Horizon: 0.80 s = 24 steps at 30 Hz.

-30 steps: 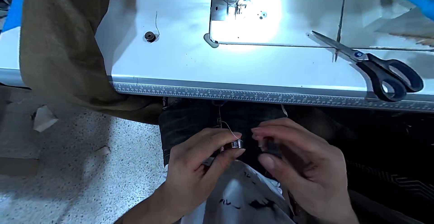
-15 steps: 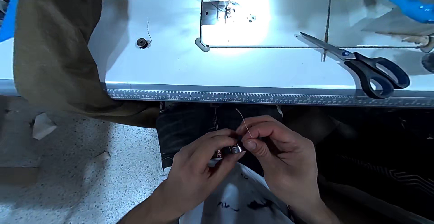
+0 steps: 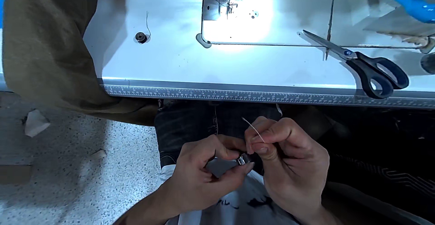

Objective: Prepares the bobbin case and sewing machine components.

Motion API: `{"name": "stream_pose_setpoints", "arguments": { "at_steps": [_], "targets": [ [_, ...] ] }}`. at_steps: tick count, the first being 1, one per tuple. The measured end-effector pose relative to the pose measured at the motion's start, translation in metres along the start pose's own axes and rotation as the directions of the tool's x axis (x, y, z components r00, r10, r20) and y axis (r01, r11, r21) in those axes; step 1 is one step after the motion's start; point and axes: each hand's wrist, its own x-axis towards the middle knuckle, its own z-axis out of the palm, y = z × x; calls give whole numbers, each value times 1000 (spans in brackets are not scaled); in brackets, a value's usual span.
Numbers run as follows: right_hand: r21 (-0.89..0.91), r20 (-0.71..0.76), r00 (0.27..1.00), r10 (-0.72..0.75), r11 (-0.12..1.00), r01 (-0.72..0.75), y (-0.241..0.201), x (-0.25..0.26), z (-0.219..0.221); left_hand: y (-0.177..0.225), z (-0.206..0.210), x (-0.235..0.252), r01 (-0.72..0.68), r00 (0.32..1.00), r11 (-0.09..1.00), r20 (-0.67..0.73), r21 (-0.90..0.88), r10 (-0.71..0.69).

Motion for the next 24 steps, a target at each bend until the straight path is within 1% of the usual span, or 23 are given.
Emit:
{"name": "stream_pose_setpoints", "arguments": {
  "at_steps": [4, 6, 7, 8, 9, 10, 11, 12, 13, 14, 15, 16, 17, 18, 19, 20, 21, 22, 23, 24],
  "targets": [
    [6, -27, 999, -43, 999, 43, -7, 11, -7, -5, -6, -1, 11, 993, 999, 114, 37, -15],
    [16, -10, 999, -50, 999, 51, -7, 17, -6, -8, -7, -2, 35, 990, 998, 139, 44, -41],
    [13, 1, 999, -39, 999, 39, -5, 20, -4, -8, -7, -3, 54, 988, 998, 143, 19, -56],
    [-28, 9, 1000, -14, 1000, 14, -2, 23, -2, -9, -6, -3, 87, 986, 995, 143, -38, -81],
    [-123, 22, 1000, 21, 992, -18, 3, 25, -1, -10, -5, -3, 139, 984, 982, 128, -127, -123],
    [-264, 47, 996, 73, 963, -58, 7, 26, -2, -11, -2, -4, 205, 977, 951, 109, -232, -184],
    [-416, 65, 989, 133, 904, -95, 10, 25, -5, -11, -1, -3, 271, 963, 902, 96, -337, -254],
    [-514, 61, 986, 155, 852, -102, 11, 21, -9, -12, 0, -2, 325, 944, 845, 91, -425, -317],
    [-540, 50, 991, 127, 838, -80, 11, 15, -14, -14, 0, -2, 363, 926, 793, 90, -489, -367],
    [-507, 44, 996, 77, 861, -44, 10, 6, -20, -16, -1, -2, 378, 912, 756, 74, -534, -404],
    [-430, 46, 998, 49, 902, -24, 7, -3, -26, -18, -1, -3, 371, 906, 755, 35, -541, -421],
    [-321, 51, 996, 68, 946, -48, 4, -12, -30, -19, 0, -4, 339, 915, 806, -30, -486, -403],
    [-199, 67, 989, 134, 973, -119, 2, -20, -32, -19, 1, -6, 279, 938, 894, -102, -350, -332],
    [-81, 90, 970, 228, 972, -221, 4, -27, -32, -19, 2, -5, 187, 967, 970, -147, -157, -210],
    [46, 122, 935, 334, 939, -342, 9, -34, -32, -19, 2, -3, 76, 988, 995, -140, 71, -66],
    [179, 169, 884, 436, 868, -463, 17, -38, -31, -17, 1, 0, -18, 995, 958, -88, 287, 45],
    [312, 222, 829, 514, 768, -559, 25, -41, -30, -15, 0, 4, -75, 995, 888, -21, 454, 94],
    [434, 263, 785, 560, 658, -615, 32, -43, -27, -12, 1, 7, -95, 995, 816, 30, 570, 94],
    [519, 292, 755, 587, 565, -641, 37, -44, -24, -8, 2, 10, -88, 996, 761, 60, 643, 65],
    [574, 318, 738, 595, 499, -649, 40, -46, -22, -5, 3, 10, -69, 997, 714, 73, 697, 26]
  ]
}}
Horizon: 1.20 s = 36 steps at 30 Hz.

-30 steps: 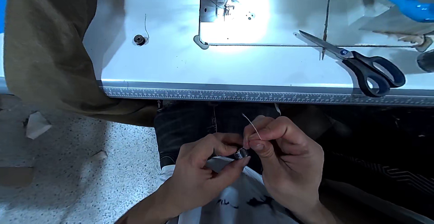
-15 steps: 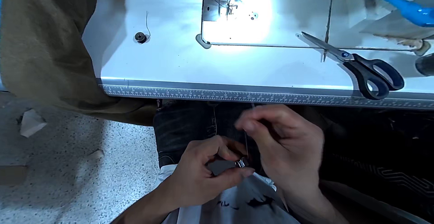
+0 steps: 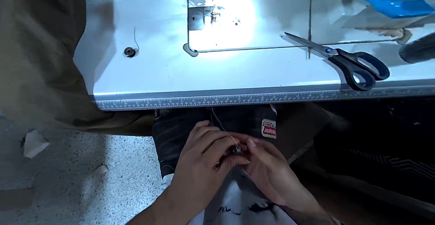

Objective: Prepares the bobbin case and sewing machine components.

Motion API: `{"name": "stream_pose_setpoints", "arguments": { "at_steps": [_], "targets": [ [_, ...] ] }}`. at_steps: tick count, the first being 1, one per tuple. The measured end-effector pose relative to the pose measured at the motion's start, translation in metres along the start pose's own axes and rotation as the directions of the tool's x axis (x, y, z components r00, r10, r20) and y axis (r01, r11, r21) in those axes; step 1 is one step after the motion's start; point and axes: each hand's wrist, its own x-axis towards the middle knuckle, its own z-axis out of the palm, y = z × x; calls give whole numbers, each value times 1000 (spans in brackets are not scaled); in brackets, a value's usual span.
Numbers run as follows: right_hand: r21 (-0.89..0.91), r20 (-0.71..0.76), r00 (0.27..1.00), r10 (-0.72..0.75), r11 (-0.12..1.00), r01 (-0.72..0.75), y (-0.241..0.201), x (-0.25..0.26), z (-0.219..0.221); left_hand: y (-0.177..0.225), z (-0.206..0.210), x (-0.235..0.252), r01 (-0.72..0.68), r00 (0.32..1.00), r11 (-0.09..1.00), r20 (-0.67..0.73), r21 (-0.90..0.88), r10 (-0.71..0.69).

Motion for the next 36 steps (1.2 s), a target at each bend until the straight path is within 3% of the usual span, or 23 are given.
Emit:
{"name": "stream_pose_setpoints", "arguments": {
  "at_steps": [4, 12, 26, 36],
  "targets": [
    [127, 76, 997, 11, 992, -21, 7, 6, -6, 2, -8, -2, 65, 994, 980, 71, 190, -79],
    [20, 45, 998, 48, 999, -49, 8, 17, -13, 9, -11, -5, 78, 988, 956, 105, 282, -112],
    [138, 154, 988, 5, 990, -26, 2, 25, -22, 5, -3, 6, 191, 979, 978, 96, -88, -182],
    [70, 262, 957, -122, 992, 107, -7, 28, -32, -8, -37, 23, 320, 947, 833, 170, -451, -272]
  ]
}}
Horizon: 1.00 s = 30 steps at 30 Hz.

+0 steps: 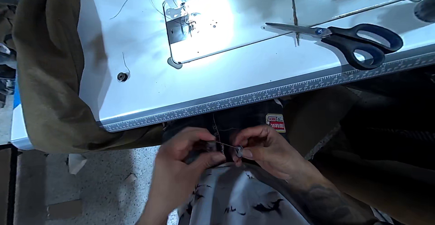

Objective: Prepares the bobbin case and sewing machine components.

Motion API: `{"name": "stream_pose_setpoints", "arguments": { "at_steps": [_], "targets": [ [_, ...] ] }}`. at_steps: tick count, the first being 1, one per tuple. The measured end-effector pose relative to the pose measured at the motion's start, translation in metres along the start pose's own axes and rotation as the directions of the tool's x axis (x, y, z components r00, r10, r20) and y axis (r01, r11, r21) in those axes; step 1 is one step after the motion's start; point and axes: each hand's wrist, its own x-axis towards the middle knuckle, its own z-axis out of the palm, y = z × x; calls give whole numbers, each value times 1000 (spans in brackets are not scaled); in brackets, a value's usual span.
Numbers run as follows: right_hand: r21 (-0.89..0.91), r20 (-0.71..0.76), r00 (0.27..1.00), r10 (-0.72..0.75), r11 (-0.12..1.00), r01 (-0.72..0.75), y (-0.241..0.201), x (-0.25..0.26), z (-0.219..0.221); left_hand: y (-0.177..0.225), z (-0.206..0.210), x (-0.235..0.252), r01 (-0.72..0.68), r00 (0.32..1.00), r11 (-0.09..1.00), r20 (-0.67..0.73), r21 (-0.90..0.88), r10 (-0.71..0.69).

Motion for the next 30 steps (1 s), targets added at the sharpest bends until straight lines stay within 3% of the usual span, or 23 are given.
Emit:
{"name": "stream_pose_setpoints", "arguments": {
  "at_steps": [4, 8, 10, 13, 15, 18, 25, 30],
  "targets": [
    [-60, 8, 1000, -27, 998, 27, -9, -7, -1, 15, -39, 29, -98, 995, 992, 1, -83, 98],
    [-55, -6, 999, -39, 998, 38, -7, -16, 0, 22, -27, 45, -116, 993, 993, 24, 20, 115],
    [-16, -6, 1000, -28, 999, 28, -4, -22, 2, 9, -11, 36, -41, 983, 999, 181, 33, 34],
    [74, -67, 998, 7, 997, -2, -1, -34, 7, -30, 18, 7, 79, 887, 997, 457, -17, -63],
    [124, -107, 994, 33, 992, -20, 0, -40, 9, -52, 39, -12, 172, 845, 977, 529, -129, -79],
    [145, -142, 988, 67, 988, -46, 2, -42, 7, -68, 62, -28, 279, 896, 882, 432, -380, -98],
    [-50, -109, 993, 49, 997, -55, -16, -44, 7, -64, 56, -24, 126, 972, 815, 234, -565, 12],
    [-124, -57, 998, 31, 992, -37, -20, -42, 15, -63, 59, -26, -2, 987, 845, 134, -535, 87]
  ]
}}
